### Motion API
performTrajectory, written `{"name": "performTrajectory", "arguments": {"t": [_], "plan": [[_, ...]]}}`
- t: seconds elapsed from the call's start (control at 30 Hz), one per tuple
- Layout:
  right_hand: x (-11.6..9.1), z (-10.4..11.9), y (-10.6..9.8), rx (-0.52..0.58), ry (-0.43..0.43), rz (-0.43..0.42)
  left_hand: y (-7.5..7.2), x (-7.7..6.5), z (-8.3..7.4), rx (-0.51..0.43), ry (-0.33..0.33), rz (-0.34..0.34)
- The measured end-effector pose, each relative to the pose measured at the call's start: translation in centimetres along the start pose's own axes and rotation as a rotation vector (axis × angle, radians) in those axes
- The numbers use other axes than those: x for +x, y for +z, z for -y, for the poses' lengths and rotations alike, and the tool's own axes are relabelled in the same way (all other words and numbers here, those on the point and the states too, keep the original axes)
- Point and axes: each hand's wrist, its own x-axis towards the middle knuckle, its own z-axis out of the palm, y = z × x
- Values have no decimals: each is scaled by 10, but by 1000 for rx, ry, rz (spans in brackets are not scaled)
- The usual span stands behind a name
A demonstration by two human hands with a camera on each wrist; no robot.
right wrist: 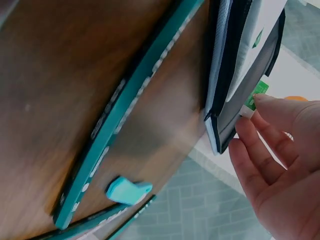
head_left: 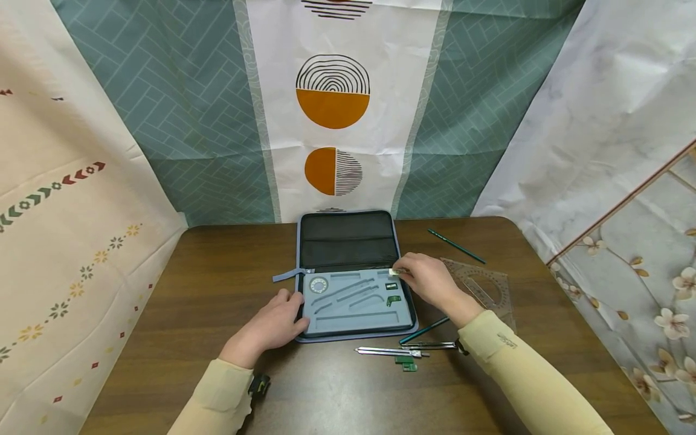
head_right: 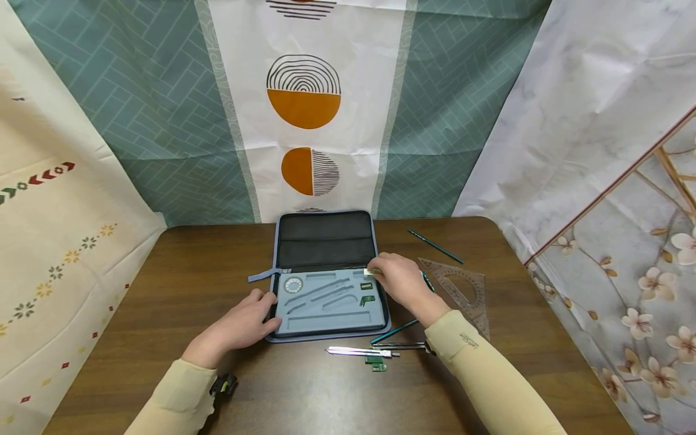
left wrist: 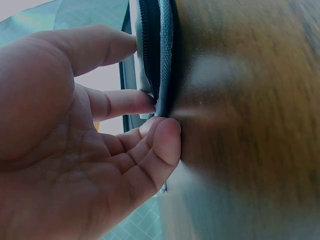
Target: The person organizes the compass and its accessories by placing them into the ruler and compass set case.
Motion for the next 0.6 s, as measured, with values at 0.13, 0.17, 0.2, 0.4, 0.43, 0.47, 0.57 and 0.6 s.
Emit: {"name": "performTrajectory", "arguments": {"t": [0.13, 0.17, 0.2, 0.4, 0.43, 0.47, 0.57, 0.6], "plan": [[3, 4, 5, -8, -12, 14, 0, 0, -1, 0, -6, 4], [4, 5, 6, -11, -15, 16, -1, 0, -1, -1, -7, 5], [5, 5, 7, -14, -18, 17, -1, 0, -1, -1, -7, 5], [11, 9, 9, -30, -20, 16, -1, -1, -1, -3, -8, 4], [11, 10, 9, -31, -19, 21, -1, -1, -1, -3, -9, 4], [12, 10, 9, -30, -17, 28, -1, -1, -1, -4, -9, 4], [14, 12, 10, -36, -15, 48, -1, -1, -1, -6, -8, 4], [15, 12, 10, -40, -15, 52, -1, -1, -1, -6, -8, 4]]}}
